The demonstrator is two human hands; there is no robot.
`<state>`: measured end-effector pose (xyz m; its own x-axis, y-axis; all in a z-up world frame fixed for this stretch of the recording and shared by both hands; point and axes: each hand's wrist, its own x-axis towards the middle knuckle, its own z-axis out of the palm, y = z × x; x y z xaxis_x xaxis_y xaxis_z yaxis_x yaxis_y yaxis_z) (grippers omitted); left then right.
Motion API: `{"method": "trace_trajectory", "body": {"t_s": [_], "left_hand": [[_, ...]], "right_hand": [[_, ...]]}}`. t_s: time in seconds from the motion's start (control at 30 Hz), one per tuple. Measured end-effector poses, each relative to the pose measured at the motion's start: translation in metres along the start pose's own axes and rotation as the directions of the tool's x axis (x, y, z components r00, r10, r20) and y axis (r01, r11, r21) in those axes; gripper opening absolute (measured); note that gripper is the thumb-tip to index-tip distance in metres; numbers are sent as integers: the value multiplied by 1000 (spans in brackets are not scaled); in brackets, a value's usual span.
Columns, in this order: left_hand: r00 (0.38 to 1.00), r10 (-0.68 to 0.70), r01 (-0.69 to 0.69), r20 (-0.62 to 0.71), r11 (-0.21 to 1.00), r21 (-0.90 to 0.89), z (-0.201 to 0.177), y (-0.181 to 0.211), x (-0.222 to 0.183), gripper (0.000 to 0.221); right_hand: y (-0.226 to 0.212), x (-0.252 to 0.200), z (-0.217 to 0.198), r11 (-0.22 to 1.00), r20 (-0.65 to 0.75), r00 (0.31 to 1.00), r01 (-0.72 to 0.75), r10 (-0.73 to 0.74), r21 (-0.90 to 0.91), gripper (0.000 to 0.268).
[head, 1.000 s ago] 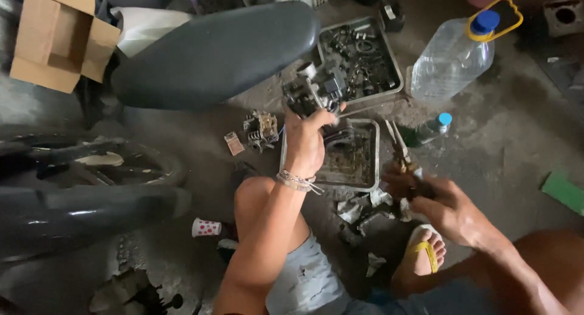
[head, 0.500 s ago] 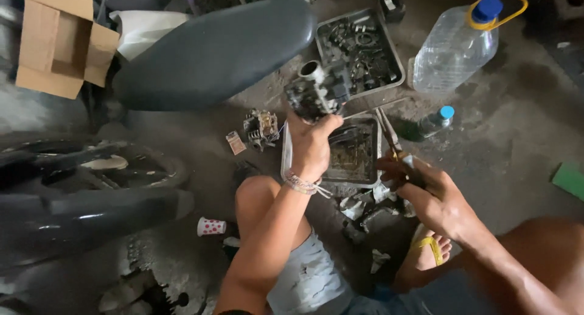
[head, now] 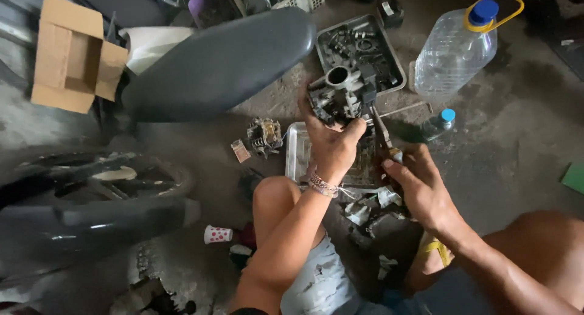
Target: Disassembling and inspecting a motorcycle carburetor using a screwdriver and manual handling of parts.
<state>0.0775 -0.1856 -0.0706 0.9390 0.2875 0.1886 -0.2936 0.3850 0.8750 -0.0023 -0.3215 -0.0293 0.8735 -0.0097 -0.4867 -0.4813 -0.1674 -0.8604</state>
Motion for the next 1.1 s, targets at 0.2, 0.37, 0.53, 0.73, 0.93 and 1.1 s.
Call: {"method": "trace_trajectory", "body": {"t_s": [0.2,0.37,0.53,0.73,0.93,1.1], "left_hand": [[999,42,-42,29,999,9,9,0,1,99],[994,-24,28,-104,999,44,18,1,0,93],[980,168,-199,107,774,601,-21,-40,0,71],[958,-198,246,-209,940,237,3,-6,4,91],[930,-60,160,-362,954,252,14,-20,10,54],[967,10,86,-255,928,363,6,-16,15,58]], "right_hand": [[12,13,-7,983,37,998,40,-47,180,72],[8,14,-4,977,-33,988,145,-152,-155,48],[-10,8,-2,941,-47,973,204,-225,-269,46],[6,12,0,939,1,965,255,-262,-230,47],[9,9,17,969,-41,976,205,-212,-136,35],[17,19,20,956,-39,973,217,-229,-198,32]]}}
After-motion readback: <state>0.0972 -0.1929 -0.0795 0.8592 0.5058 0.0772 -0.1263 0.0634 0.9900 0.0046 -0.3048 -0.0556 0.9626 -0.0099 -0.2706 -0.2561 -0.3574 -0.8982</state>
